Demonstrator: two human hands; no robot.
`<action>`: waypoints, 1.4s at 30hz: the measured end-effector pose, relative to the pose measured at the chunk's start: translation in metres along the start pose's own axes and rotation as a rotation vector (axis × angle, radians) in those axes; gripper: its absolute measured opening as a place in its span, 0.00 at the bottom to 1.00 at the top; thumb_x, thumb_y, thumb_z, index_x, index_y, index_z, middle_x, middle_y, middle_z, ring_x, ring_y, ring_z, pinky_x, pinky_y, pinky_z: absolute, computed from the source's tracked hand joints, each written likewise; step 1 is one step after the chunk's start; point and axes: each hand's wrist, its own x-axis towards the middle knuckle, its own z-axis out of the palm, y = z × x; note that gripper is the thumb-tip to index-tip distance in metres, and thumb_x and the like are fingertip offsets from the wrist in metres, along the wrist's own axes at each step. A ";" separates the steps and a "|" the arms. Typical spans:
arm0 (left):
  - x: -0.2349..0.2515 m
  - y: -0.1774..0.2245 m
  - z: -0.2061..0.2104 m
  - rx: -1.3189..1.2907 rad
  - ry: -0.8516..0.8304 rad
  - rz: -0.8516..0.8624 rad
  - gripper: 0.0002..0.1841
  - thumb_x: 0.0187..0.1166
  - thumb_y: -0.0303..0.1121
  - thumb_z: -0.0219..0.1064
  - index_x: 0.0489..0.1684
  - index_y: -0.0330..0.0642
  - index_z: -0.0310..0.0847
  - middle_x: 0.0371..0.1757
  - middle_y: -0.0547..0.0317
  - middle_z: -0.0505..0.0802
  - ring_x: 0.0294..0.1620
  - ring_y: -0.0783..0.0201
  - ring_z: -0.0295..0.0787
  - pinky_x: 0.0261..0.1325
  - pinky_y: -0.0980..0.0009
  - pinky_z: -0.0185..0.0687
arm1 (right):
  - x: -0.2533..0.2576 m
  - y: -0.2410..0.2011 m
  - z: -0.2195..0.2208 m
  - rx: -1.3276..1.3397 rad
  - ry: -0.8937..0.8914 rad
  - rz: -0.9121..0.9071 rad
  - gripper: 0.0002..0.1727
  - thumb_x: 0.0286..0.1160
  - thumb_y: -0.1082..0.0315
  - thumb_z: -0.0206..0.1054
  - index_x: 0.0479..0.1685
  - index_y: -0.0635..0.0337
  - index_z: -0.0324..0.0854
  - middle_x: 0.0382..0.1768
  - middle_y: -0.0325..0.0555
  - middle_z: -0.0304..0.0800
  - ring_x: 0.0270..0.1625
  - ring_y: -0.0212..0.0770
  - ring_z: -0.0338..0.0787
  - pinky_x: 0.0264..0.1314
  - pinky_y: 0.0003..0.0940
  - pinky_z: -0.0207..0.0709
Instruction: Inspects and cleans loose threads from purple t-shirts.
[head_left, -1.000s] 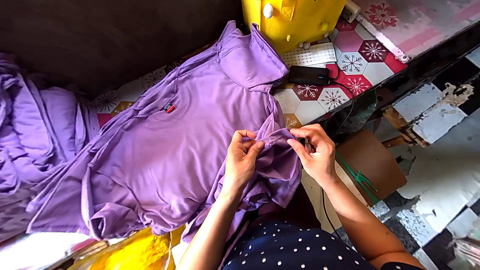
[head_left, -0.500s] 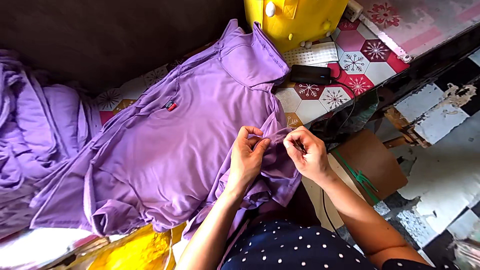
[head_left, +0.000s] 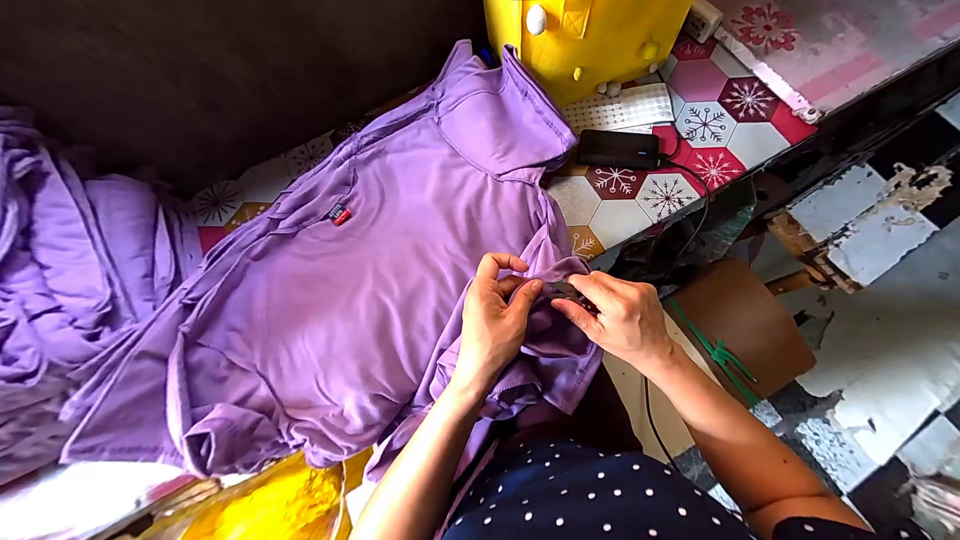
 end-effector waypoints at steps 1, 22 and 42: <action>0.000 0.000 0.000 0.003 -0.001 0.002 0.13 0.77 0.21 0.70 0.52 0.45 0.74 0.24 0.70 0.90 0.21 0.80 0.82 0.29 0.83 0.77 | 0.000 0.000 -0.001 -0.001 -0.001 -0.002 0.25 0.80 0.46 0.66 0.34 0.63 0.91 0.19 0.45 0.82 0.19 0.41 0.82 0.17 0.34 0.70; -0.010 -0.042 -0.030 0.186 0.206 0.186 0.17 0.61 0.18 0.70 0.48 0.39 0.79 0.37 0.66 0.93 0.31 0.77 0.86 0.36 0.77 0.83 | -0.036 0.003 0.008 0.464 0.102 0.149 0.04 0.65 0.74 0.71 0.35 0.65 0.87 0.36 0.47 0.92 0.40 0.29 0.90 0.43 0.21 0.84; -0.042 -0.038 0.007 -0.439 0.224 -0.265 0.08 0.82 0.18 0.62 0.32 0.35 0.81 0.26 0.59 0.94 0.27 0.67 0.94 0.38 0.69 0.94 | -0.037 -0.043 0.025 0.459 -0.009 0.391 0.23 0.65 0.54 0.81 0.47 0.66 0.92 0.44 0.49 0.93 0.44 0.33 0.91 0.48 0.27 0.85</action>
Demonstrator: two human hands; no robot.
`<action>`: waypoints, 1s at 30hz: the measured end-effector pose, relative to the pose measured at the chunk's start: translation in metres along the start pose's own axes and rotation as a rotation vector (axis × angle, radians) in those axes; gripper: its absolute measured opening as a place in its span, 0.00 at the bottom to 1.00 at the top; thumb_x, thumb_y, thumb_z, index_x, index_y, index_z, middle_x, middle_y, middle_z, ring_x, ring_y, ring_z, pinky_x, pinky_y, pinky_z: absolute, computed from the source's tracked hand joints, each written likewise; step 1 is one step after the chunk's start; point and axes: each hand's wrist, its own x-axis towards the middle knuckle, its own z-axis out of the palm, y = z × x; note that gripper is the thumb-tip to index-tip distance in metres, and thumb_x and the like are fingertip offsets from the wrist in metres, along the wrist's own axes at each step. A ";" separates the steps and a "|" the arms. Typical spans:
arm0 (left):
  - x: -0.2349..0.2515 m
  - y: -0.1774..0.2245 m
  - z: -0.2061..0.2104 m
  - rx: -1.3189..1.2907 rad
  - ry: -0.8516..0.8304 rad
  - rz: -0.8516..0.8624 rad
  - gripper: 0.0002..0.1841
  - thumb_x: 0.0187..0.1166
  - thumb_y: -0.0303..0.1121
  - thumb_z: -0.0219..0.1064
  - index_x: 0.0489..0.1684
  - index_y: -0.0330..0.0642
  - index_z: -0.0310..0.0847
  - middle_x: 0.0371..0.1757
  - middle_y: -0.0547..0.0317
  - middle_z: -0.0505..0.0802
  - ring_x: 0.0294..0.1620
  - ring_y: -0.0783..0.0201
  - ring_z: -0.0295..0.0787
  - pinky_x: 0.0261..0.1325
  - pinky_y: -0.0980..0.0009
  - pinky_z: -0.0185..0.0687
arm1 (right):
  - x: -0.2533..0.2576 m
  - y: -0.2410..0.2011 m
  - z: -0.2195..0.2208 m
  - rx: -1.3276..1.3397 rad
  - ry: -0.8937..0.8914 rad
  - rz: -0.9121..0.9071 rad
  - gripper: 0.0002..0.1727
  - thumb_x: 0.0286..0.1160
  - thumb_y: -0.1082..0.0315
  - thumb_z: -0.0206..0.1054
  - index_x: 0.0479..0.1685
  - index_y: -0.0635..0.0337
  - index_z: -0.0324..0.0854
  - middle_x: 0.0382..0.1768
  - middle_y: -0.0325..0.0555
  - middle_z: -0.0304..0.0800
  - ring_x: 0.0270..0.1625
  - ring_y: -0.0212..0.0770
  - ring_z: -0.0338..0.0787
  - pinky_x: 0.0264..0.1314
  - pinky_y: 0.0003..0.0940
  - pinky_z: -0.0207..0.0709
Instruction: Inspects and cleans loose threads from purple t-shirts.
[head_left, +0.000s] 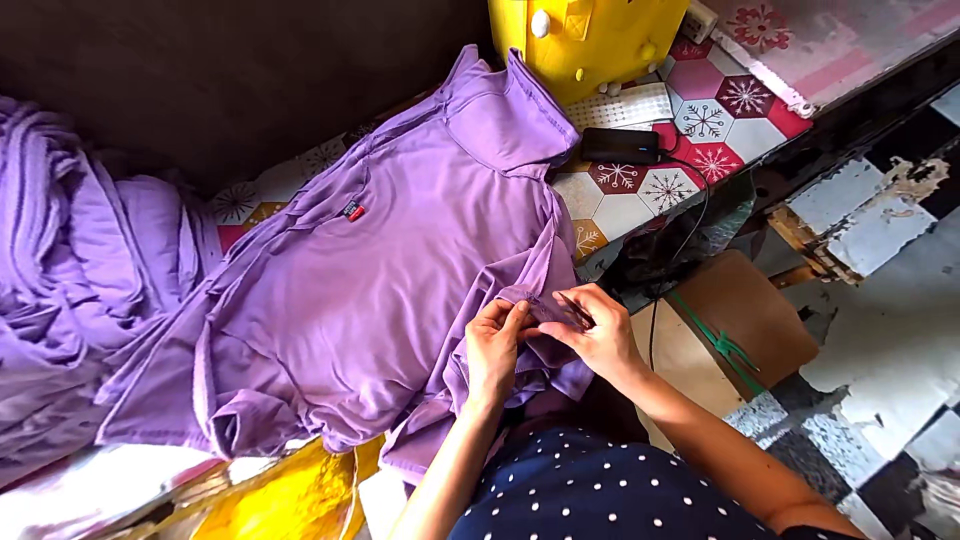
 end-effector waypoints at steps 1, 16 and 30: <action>-0.002 0.000 0.001 -0.012 -0.006 0.004 0.07 0.81 0.17 0.62 0.33 0.35 0.81 0.26 0.59 0.94 0.28 0.66 0.94 0.39 0.69 0.94 | 0.003 -0.001 0.006 -0.017 0.001 -0.002 0.21 0.65 0.56 0.81 0.46 0.66 0.92 0.43 0.49 0.93 0.43 0.35 0.92 0.47 0.30 0.86; 0.004 -0.026 -0.009 0.164 -0.012 0.321 0.16 0.65 0.14 0.72 0.42 0.37 0.69 0.31 0.65 0.92 0.34 0.72 0.92 0.43 0.73 0.91 | 0.026 -0.008 0.003 0.064 -0.267 0.346 0.11 0.83 0.66 0.65 0.43 0.66 0.88 0.33 0.43 0.90 0.37 0.28 0.86 0.47 0.27 0.78; 0.014 -0.033 -0.030 0.602 0.054 0.769 0.07 0.70 0.24 0.69 0.33 0.40 0.97 0.40 0.55 0.84 0.45 0.74 0.80 0.53 0.82 0.74 | 0.018 -0.036 0.019 -0.184 -0.171 -0.230 0.06 0.71 0.71 0.68 0.34 0.66 0.87 0.30 0.50 0.89 0.27 0.42 0.90 0.26 0.36 0.81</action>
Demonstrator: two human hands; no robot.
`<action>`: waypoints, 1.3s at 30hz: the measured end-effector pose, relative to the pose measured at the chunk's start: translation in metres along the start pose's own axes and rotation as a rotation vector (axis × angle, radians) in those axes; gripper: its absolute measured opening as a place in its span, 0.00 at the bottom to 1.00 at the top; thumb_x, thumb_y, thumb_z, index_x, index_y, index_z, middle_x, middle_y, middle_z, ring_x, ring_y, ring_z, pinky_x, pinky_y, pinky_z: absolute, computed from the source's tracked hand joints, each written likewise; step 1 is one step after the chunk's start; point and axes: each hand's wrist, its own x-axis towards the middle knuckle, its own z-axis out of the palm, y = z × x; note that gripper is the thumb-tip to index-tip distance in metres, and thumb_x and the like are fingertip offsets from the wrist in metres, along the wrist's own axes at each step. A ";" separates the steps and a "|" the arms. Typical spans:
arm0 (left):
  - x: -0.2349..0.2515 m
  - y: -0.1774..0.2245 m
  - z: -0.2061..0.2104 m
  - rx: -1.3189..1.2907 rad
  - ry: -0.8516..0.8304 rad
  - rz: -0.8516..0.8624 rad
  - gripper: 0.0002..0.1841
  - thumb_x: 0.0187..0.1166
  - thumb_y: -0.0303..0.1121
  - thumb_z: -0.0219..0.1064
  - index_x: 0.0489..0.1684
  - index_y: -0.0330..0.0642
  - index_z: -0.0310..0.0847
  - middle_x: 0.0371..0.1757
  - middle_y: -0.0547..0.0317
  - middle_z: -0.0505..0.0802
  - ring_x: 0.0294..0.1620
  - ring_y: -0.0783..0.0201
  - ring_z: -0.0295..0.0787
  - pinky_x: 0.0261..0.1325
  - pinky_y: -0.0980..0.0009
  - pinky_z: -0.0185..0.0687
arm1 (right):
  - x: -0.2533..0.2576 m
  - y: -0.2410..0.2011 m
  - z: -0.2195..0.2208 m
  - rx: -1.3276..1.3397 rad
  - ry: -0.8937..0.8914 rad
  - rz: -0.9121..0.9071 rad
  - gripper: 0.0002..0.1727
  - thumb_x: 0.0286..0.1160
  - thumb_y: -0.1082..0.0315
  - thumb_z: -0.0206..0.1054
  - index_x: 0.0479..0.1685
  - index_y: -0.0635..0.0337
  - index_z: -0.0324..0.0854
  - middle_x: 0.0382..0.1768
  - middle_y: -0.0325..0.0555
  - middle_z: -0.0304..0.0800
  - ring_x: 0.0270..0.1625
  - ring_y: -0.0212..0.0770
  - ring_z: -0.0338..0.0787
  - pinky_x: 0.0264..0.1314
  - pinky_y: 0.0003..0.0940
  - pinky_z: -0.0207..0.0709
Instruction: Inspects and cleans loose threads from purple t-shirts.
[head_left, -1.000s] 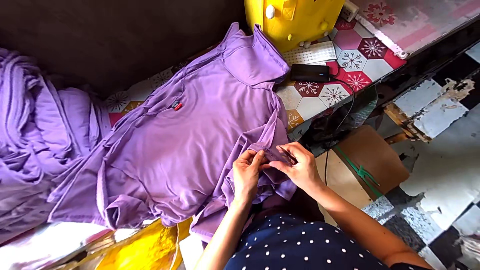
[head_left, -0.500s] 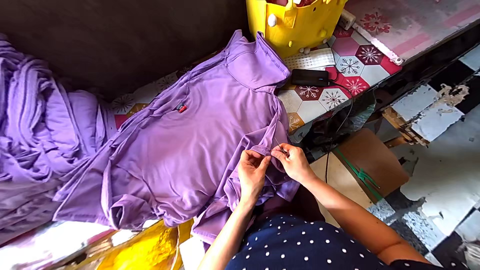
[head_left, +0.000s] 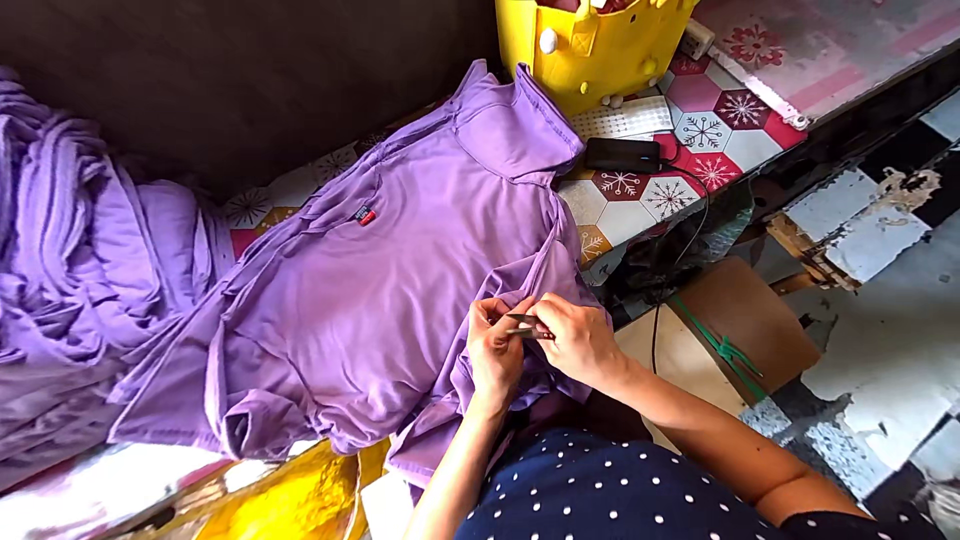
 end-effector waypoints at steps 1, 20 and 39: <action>-0.001 -0.002 -0.001 0.027 0.035 0.011 0.07 0.71 0.24 0.70 0.35 0.39 0.97 0.42 0.52 0.87 0.45 0.72 0.82 0.53 0.81 0.78 | 0.001 0.001 -0.003 0.185 -0.049 0.128 0.10 0.78 0.68 0.67 0.38 0.66 0.88 0.32 0.47 0.90 0.32 0.35 0.89 0.36 0.31 0.83; -0.002 -0.004 -0.015 0.062 0.023 0.113 0.05 0.75 0.23 0.70 0.33 0.31 0.92 0.41 0.49 0.96 0.43 0.71 0.94 0.49 0.80 0.88 | -0.001 0.025 0.003 1.375 -0.568 1.041 0.32 0.95 0.43 0.33 0.30 0.53 0.74 0.09 0.26 0.60 0.07 0.20 0.57 0.10 0.14 0.53; 0.014 0.012 -0.025 0.193 -0.001 0.064 0.07 0.78 0.23 0.66 0.35 0.30 0.90 0.43 0.47 0.94 0.42 0.68 0.94 0.49 0.77 0.89 | 0.022 0.020 -0.005 1.225 -0.756 0.951 0.32 0.95 0.42 0.35 0.30 0.52 0.73 0.10 0.26 0.57 0.08 0.20 0.53 0.10 0.14 0.47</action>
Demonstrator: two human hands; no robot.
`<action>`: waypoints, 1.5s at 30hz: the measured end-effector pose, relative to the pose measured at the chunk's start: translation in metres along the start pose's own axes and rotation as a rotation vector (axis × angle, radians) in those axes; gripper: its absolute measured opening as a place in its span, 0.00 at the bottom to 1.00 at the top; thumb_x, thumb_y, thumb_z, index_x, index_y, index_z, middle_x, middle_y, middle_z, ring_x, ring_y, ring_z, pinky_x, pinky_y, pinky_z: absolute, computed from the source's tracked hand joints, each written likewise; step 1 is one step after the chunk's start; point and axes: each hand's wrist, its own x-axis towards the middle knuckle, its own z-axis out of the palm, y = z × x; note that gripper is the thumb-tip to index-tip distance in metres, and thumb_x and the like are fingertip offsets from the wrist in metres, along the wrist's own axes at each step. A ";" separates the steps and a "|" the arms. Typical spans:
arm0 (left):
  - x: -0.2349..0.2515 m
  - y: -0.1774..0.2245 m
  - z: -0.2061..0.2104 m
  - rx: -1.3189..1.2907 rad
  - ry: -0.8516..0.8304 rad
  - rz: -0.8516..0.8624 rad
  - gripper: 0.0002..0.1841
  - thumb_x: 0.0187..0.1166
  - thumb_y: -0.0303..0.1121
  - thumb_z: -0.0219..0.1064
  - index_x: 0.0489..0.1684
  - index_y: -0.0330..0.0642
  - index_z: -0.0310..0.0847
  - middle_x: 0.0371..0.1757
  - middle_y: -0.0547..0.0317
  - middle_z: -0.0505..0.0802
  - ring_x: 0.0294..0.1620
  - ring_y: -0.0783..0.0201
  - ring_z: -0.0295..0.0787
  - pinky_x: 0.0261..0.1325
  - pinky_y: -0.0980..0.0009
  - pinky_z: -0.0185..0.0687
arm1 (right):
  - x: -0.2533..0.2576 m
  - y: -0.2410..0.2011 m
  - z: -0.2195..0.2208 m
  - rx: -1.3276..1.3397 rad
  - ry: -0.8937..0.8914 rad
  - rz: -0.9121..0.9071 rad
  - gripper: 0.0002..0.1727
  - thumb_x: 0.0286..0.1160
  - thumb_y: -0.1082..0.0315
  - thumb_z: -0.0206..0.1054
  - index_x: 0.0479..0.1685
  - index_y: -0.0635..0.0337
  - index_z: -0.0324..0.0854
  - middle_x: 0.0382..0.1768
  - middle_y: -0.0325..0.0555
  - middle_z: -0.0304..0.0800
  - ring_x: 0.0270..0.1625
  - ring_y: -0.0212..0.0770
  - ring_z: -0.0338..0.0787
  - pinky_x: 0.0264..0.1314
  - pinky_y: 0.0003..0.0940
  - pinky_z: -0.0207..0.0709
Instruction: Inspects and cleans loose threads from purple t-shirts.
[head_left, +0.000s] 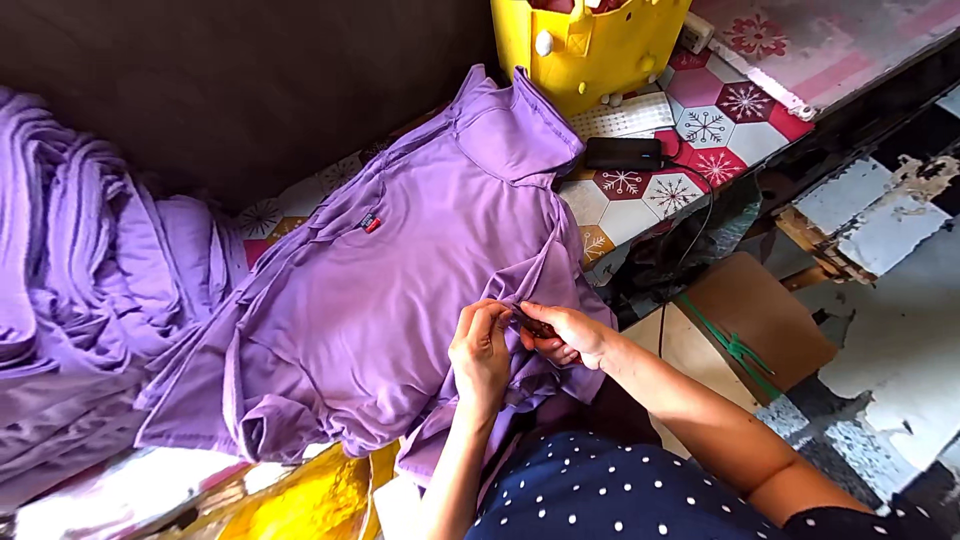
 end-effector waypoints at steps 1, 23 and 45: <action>-0.001 0.000 0.001 -0.006 0.005 0.016 0.07 0.78 0.24 0.67 0.34 0.30 0.90 0.43 0.47 0.93 0.43 0.68 0.93 0.50 0.78 0.88 | 0.000 0.000 -0.001 0.049 -0.025 -0.001 0.32 0.95 0.42 0.35 0.29 0.52 0.73 0.09 0.26 0.57 0.07 0.19 0.53 0.10 0.13 0.48; -0.007 -0.002 0.007 -0.071 -0.007 0.050 0.08 0.81 0.24 0.64 0.36 0.29 0.88 0.46 0.44 0.95 0.54 0.63 0.93 0.62 0.74 0.85 | 0.001 -0.003 -0.025 0.092 -0.110 0.023 0.33 0.94 0.40 0.35 0.28 0.51 0.72 0.09 0.25 0.56 0.07 0.18 0.55 0.09 0.12 0.50; -0.023 -0.029 -0.102 0.219 0.042 -0.312 0.12 0.86 0.27 0.58 0.46 0.21 0.83 0.38 0.45 0.92 0.36 0.65 0.93 0.45 0.67 0.91 | -0.018 0.020 -0.012 -0.854 0.781 -0.634 0.24 0.81 0.45 0.64 0.37 0.61 0.85 0.21 0.35 0.76 0.25 0.29 0.73 0.32 0.30 0.70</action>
